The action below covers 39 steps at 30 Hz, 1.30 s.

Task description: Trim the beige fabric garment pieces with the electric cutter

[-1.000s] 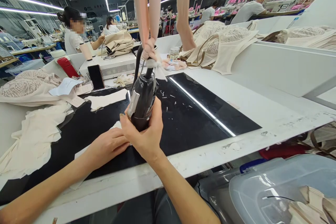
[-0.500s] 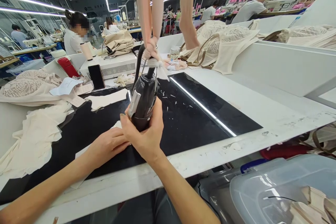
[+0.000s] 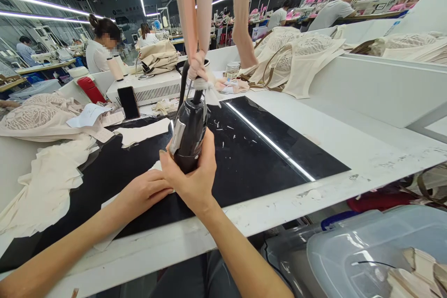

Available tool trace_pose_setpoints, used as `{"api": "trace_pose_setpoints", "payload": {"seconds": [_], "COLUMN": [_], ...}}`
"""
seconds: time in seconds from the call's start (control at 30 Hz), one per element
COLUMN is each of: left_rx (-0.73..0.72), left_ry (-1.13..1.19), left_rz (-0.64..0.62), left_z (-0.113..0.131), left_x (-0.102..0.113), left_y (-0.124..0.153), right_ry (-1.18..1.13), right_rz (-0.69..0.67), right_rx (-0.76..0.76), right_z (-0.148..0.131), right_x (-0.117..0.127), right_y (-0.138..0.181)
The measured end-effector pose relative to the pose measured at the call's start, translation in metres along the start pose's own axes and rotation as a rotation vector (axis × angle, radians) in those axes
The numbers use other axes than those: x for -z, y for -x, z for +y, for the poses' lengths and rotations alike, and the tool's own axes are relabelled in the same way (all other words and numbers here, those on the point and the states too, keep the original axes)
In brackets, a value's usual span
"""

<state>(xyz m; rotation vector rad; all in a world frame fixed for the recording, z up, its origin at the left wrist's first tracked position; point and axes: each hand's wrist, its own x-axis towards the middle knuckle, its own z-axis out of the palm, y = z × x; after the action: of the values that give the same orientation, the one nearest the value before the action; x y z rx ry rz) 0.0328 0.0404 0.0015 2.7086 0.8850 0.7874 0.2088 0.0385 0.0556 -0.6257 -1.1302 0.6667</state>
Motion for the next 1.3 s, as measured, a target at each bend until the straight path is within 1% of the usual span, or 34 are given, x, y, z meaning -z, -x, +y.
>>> {"api": "trace_pose_setpoints", "payload": {"seconds": [0.37, 0.53, 0.77, 1.0, 1.13, 1.3], "left_rx": [-0.027, -0.074, -0.122, -0.134, -0.155, -0.187], "left_ry": [0.079, 0.012, -0.109, -0.173, -0.206, -0.256], "left_rz": [-0.146, -0.139, -0.167, -0.190, -0.179, -0.160], "left_z": [-0.008, -0.011, -0.013, -0.013, -0.012, -0.009], "left_x": [0.014, 0.014, 0.012, 0.009, 0.009, 0.009], "left_y": [0.006, 0.009, 0.013, 0.016, 0.015, 0.013], "right_ry": [0.002, -0.017, -0.020, -0.015, -0.019, -0.029], "right_rz": [0.002, 0.001, -0.003, -0.001, -0.001, 0.036], "right_rx": [0.015, 0.020, 0.012, 0.023, 0.025, 0.017], "right_z": [0.002, 0.002, 0.001, 0.002, 0.002, 0.004], "right_x": [0.000, 0.000, -0.002, -0.003, -0.003, -0.002], "right_y": [0.000, -0.001, -0.001, -0.002, -0.003, -0.003]}}
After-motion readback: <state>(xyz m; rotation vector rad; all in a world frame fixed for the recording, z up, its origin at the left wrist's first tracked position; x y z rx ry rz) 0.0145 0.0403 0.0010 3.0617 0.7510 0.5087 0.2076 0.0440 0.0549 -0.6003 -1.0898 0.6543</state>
